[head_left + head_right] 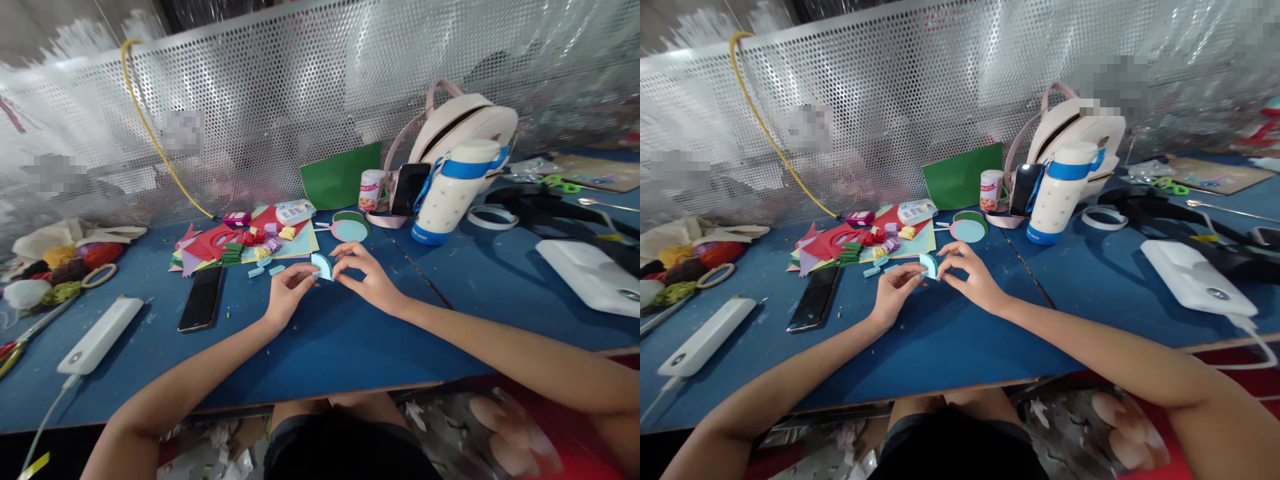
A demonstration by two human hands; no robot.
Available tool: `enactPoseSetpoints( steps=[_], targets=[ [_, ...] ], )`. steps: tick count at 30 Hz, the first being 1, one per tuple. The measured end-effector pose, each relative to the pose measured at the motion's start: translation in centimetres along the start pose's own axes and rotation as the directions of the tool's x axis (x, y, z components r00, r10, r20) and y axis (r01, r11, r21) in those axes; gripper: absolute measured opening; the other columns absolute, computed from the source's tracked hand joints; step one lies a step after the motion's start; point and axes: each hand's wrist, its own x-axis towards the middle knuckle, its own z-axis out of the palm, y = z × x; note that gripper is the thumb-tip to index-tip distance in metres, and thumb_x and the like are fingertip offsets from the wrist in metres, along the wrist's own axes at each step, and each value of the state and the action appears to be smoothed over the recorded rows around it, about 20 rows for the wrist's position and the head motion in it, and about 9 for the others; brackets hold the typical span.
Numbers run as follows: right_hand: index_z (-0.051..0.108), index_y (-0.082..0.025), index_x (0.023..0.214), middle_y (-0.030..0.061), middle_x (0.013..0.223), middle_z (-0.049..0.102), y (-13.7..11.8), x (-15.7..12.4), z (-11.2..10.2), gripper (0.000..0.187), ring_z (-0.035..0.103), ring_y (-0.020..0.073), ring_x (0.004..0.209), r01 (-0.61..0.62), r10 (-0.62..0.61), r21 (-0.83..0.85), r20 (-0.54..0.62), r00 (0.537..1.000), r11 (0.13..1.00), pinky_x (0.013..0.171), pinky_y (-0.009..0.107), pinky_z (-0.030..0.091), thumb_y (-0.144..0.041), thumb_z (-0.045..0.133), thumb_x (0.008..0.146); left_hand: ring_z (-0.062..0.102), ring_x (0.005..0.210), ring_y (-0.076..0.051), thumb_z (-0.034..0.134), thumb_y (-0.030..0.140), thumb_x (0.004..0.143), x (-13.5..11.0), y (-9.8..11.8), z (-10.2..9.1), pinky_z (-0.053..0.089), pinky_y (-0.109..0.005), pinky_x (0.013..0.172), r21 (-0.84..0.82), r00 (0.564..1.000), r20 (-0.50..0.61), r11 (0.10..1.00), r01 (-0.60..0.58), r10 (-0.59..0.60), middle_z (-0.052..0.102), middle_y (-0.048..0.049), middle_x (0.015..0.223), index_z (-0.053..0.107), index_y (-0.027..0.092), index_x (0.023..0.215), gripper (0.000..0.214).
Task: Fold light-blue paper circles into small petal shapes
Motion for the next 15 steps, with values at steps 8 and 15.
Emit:
enactPoseSetpoints(
  steps=[8,15],
  targets=[
    [0.065,-0.025,0.091,0.0073,0.111,0.057,0.20,0.04,0.21,0.014,0.059,0.0232,0.102,-0.116,0.111,0.082,0.065,0.992,0.990,0.081,0.038,0.054,-0.022,0.052,0.095,0.070,0.068,-0.015,0.083,0.042,0.074,0.07,-0.27,-0.24,0.063,-0.029,0.066,-0.004,0.999,-0.012,0.999,0.047,-0.047,0.072,-0.0017,0.081,0.064,0.018,0.104,0.043],
    [0.064,-0.024,0.091,0.0074,0.110,0.060,0.12,0.14,0.18,0.007,0.061,0.0218,0.096,-0.106,0.097,0.097,0.099,0.990,0.990,0.073,0.034,0.053,-0.028,0.058,0.093,0.073,0.074,-0.017,0.081,0.043,0.076,-0.14,-0.11,0.25,0.063,-0.029,0.066,0.005,0.993,0.095,0.998,0.064,-0.064,0.069,-0.0031,0.093,0.062,0.020,0.114,0.048]
  ],
)
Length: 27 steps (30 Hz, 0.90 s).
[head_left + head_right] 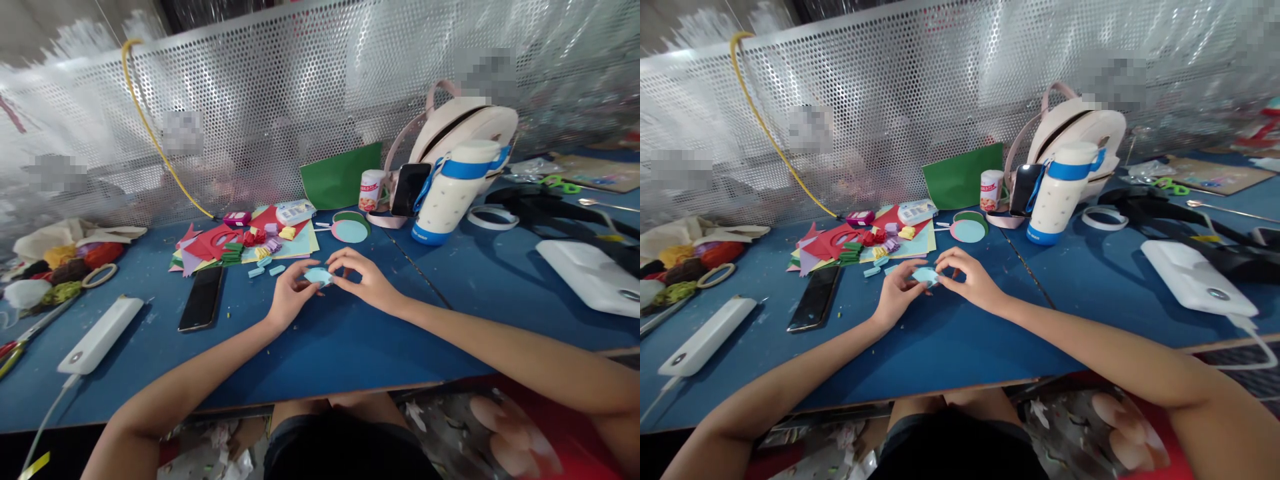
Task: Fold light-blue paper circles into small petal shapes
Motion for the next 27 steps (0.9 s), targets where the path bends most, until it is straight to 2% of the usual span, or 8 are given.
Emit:
enactPoseSetpoints(
  steps=[4,7,10,13,16,21,27],
  targets=[
    [0.064,-0.024,0.086,0.0070,0.106,0.061,0.05,0.04,0.11,0.010,0.062,0.0200,0.091,-0.006,0.007,-0.017,0.021,1.000,1.000,0.070,0.033,0.053,-0.028,0.059,0.094,0.074,0.080,-0.020,0.073,0.053,0.082,-0.20,0.17,0.19,0.063,-0.031,0.068,0.032,0.995,0.095,0.999,0.022,-0.025,0.072,-0.0097,0.105,0.066,0.018,0.107,0.043],
    [0.065,-0.024,0.088,0.0073,0.107,0.061,-0.14,-0.01,0.16,0.011,0.062,0.0203,0.093,0.012,-0.011,-0.042,0.025,1.000,0.999,0.072,0.033,0.054,-0.026,0.057,0.094,0.074,0.076,-0.020,0.068,0.056,0.085,-0.23,0.28,0.10,0.062,-0.030,0.067,0.036,0.991,0.118,0.998,0.059,-0.062,0.074,-0.0069,0.087,0.063,0.017,0.106,0.044],
    [0.064,-0.024,0.088,0.0073,0.107,0.061,-0.38,-0.06,0.14,0.010,0.061,0.0216,0.095,0.029,-0.028,-0.064,0.024,0.999,0.997,0.074,0.035,0.054,-0.024,0.056,0.094,0.069,0.066,-0.016,0.072,0.052,0.083,-0.19,0.37,0.10,0.059,-0.026,0.063,0.057,0.991,0.113,0.996,0.063,-0.069,0.070,-0.0021,0.072,0.062,0.016,0.097,0.039],
    [0.063,-0.024,0.087,0.0068,0.106,0.061,-0.48,-0.08,0.07,0.010,0.061,0.0212,0.095,0.030,-0.030,-0.066,0.016,0.999,0.997,0.075,0.035,0.053,-0.024,0.057,0.094,0.064,0.059,-0.012,0.076,0.046,0.080,-0.15,0.41,0.26,0.057,-0.025,0.062,0.052,0.988,0.129,0.996,0.074,-0.080,0.068,0.0000,0.069,0.061,0.017,0.090,0.034],
    [0.064,-0.024,0.087,0.0064,0.105,0.060,-0.42,-0.06,-0.03,0.011,0.061,0.0206,0.093,0.031,-0.031,-0.063,0.003,1.000,0.998,0.074,0.034,0.053,-0.026,0.057,0.095,0.066,0.063,-0.013,0.079,0.043,0.077,-0.13,0.36,0.39,0.059,-0.027,0.066,0.015,0.982,0.153,0.994,0.108,-0.109,0.069,-0.0008,0.074,0.060,0.017,0.090,0.034],
    [0.064,-0.024,0.085,0.0068,0.103,0.061,-0.30,-0.05,-0.04,0.011,0.061,0.0208,0.090,0.033,-0.034,-0.062,-0.012,0.999,0.998,0.072,0.034,0.052,-0.028,0.060,0.094,0.069,0.069,-0.015,0.081,0.041,0.074,-0.20,0.11,0.38,0.060,-0.028,0.070,0.040,0.986,0.138,0.995,0.089,-0.093,0.070,-0.0024,0.080,0.062,0.017,0.094,0.036],
    [0.066,-0.023,0.085,0.0069,0.103,0.063,-0.32,-0.02,0.04,0.015,0.062,0.0197,0.089,0.028,-0.028,-0.022,-0.010,1.000,0.999,0.071,0.033,0.052,-0.034,0.062,0.094,0.069,0.065,-0.014,0.080,0.041,0.076,-0.34,0.20,0.28,0.058,-0.026,0.065,0.074,0.994,0.086,0.996,0.055,-0.062,0.069,-0.0015,0.073,0.065,0.016,0.091,0.032]
  ],
)
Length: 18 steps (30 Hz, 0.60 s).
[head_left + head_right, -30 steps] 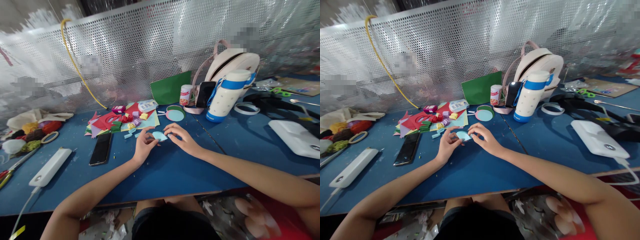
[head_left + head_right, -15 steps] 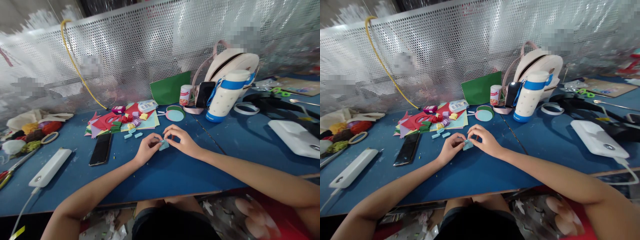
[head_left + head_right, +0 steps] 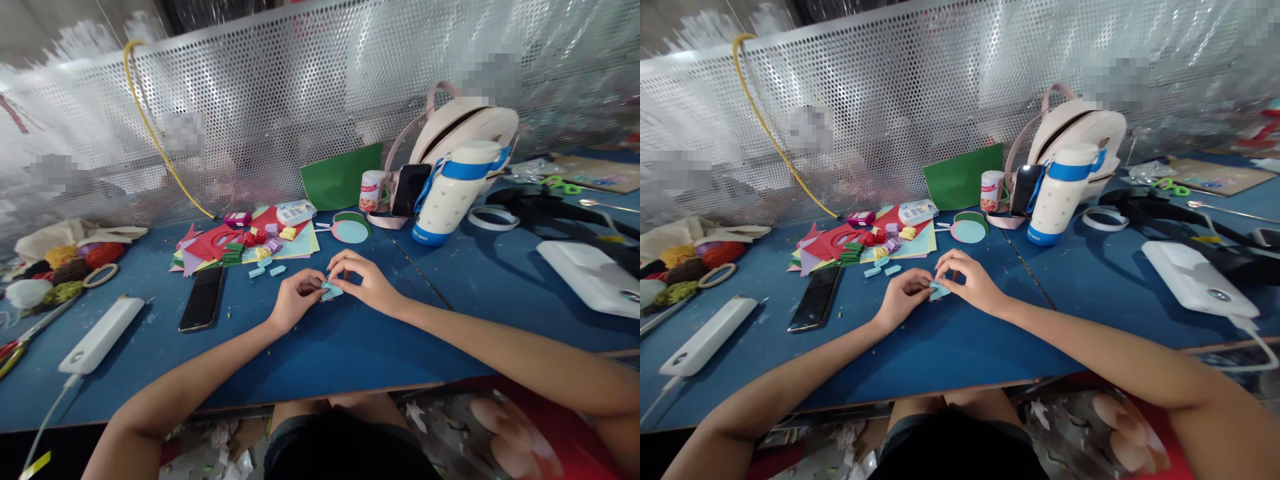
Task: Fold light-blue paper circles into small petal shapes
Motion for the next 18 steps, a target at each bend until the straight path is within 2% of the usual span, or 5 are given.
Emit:
enactPoseSetpoints(
  steps=[4,8,12,18],
  targets=[
    [0.066,-0.022,0.087,0.0078,0.106,0.067,0.10,-0.07,0.11,0.018,0.066,0.0210,0.090,-0.118,0.116,0.084,0.031,0.993,0.989,0.068,0.032,0.054,-0.040,0.067,0.088,0.067,0.061,-0.013,0.080,0.041,0.077,0.03,0.11,-0.11,0.057,-0.024,0.062,-0.015,0.997,-0.078,1.000,-0.027,0.026,0.068,-0.0009,0.072,0.067,0.016,0.087,0.030],
    [0.064,-0.021,0.087,0.0032,0.084,0.070,0.12,-0.26,0.32,0.027,0.068,0.0167,0.063,-0.293,0.272,0.233,0.120,0.955,0.927,0.063,0.032,0.055,-0.047,0.069,0.086,0.066,0.058,-0.012,0.082,0.040,0.074,0.14,-0.15,-0.09,0.056,-0.023,0.058,-0.037,0.994,-0.104,0.999,-0.028,0.024,0.068,-0.0005,0.068,0.069,0.015,0.084,0.030],
    [0.065,-0.020,0.078,0.0014,0.070,0.067,-0.03,-0.23,0.42,0.032,0.065,0.0158,0.060,-0.290,0.278,0.229,0.084,0.957,0.929,0.062,0.030,0.054,-0.051,0.071,0.084,0.068,0.060,-0.014,0.084,0.040,0.070,0.16,-0.38,0.02,0.059,-0.025,0.061,-0.052,0.997,-0.081,0.999,0.002,-0.006,0.071,-0.0023,0.069,0.071,0.015,0.082,0.031],
    [0.064,-0.020,0.075,0.0006,0.069,0.064,0.13,-0.21,0.65,0.028,0.059,0.0140,0.059,-0.287,0.281,0.250,0.060,0.958,0.925,0.056,0.028,0.048,-0.045,0.069,0.085,0.069,0.062,-0.015,0.085,0.037,0.070,-0.03,-0.25,0.00,0.060,-0.027,0.064,-0.033,0.993,-0.118,0.999,-0.007,0.003,0.074,-0.0036,0.071,0.073,0.015,0.079,0.026]
  ],
)
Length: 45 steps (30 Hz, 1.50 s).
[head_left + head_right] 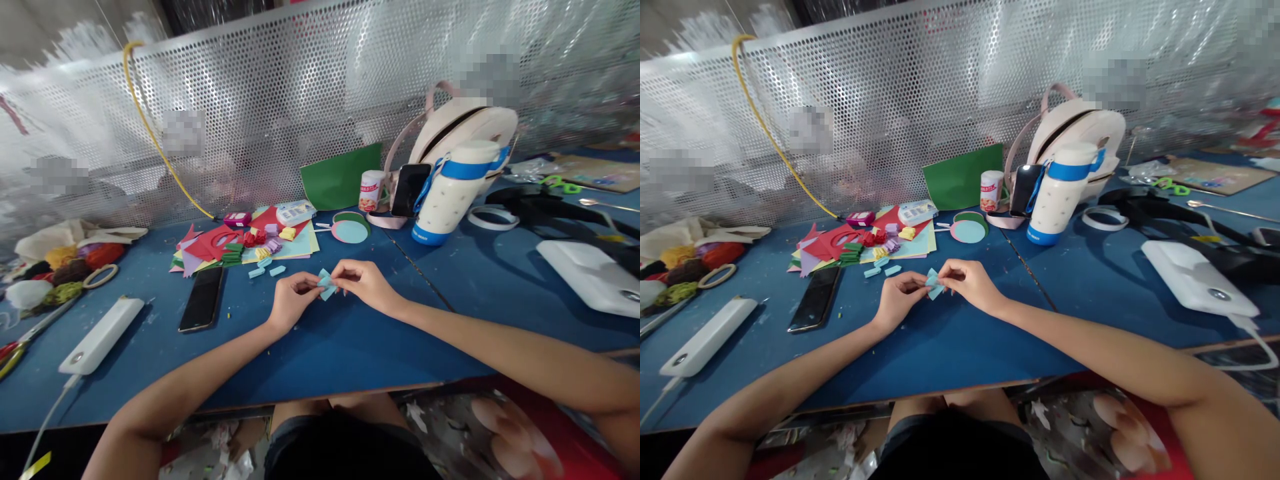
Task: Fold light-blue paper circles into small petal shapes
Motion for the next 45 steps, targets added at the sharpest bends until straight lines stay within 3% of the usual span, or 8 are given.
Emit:
enactPoseSetpoints(
  steps=[11,21,31,37,45],
  targets=[
    [0.061,-0.021,0.079,0.0011,0.076,0.062,0.1,-0.1,0.5,0.021,0.056,0.0149,0.067,0.069,-0.070,-0.062,-0.017,0.997,0.996,0.060,0.028,0.045,-0.039,0.063,0.090,0.069,0.058,-0.014,0.085,0.034,0.068,0.1,-0.3,0.1,0.058,-0.025,0.060,0.000,0.998,-0.069,1.000,-0.006,0.006,0.074,-0.0030,0.067,0.074,0.015,0.071,0.022],
    [0.058,-0.021,0.076,0.0002,0.072,0.062,0.0,-0.2,0.6,0.022,0.057,0.0153,0.066,0.078,-0.083,-0.107,-0.037,0.996,0.991,0.062,0.028,0.045,-0.037,0.062,0.091,0.068,0.056,-0.015,0.084,0.038,0.069,0.0,-0.1,0.2,0.058,-0.025,0.058,0.026,0.998,-0.064,1.000,-0.009,0.011,0.073,-0.0025,0.066,0.072,0.016,0.069,0.025],
    [0.059,-0.023,0.103,-0.0013,0.074,0.061,0.0,-0.2,0.8,0.019,0.061,0.0168,0.068,0.068,-0.070,-0.053,-0.050,0.996,0.996,0.066,0.031,0.051,-0.034,0.064,0.089,0.065,0.055,-0.013,0.082,0.046,0.072,-0.1,0.3,0.3,0.052,-0.023,0.056,0.077,0.999,-0.047,0.997,-0.006,0.010,0.066,0.0007,0.062,0.060,0.017,0.072,0.036],
    [0.068,-0.021,0.095,0.0030,0.077,0.069,0.2,-0.1,0.7,0.021,0.065,0.0197,0.073,0.046,-0.051,-0.087,-0.048,0.998,0.995,0.069,0.033,0.054,-0.041,0.063,0.089,0.066,0.056,-0.014,0.081,0.045,0.073,0.0,0.8,0.2,0.051,-0.023,0.059,0.084,1.000,-0.023,0.996,0.019,-0.017,0.064,0.0043,0.059,0.057,0.019,0.090,0.040],
    [0.066,-0.020,0.077,0.0039,0.074,0.069,0.1,0.0,0.7,0.033,0.063,0.0188,0.069,0.053,-0.058,-0.101,-0.052,0.997,0.993,0.064,0.031,0.050,-0.050,0.064,0.089,0.066,0.057,-0.014,0.081,0.049,0.072,0.2,0.2,0.2,0.054,-0.025,0.060,0.089,1.000,0.008,0.996,0.015,-0.015,0.066,0.0017,0.060,0.063,0.017,0.085,0.038]
  ],
)
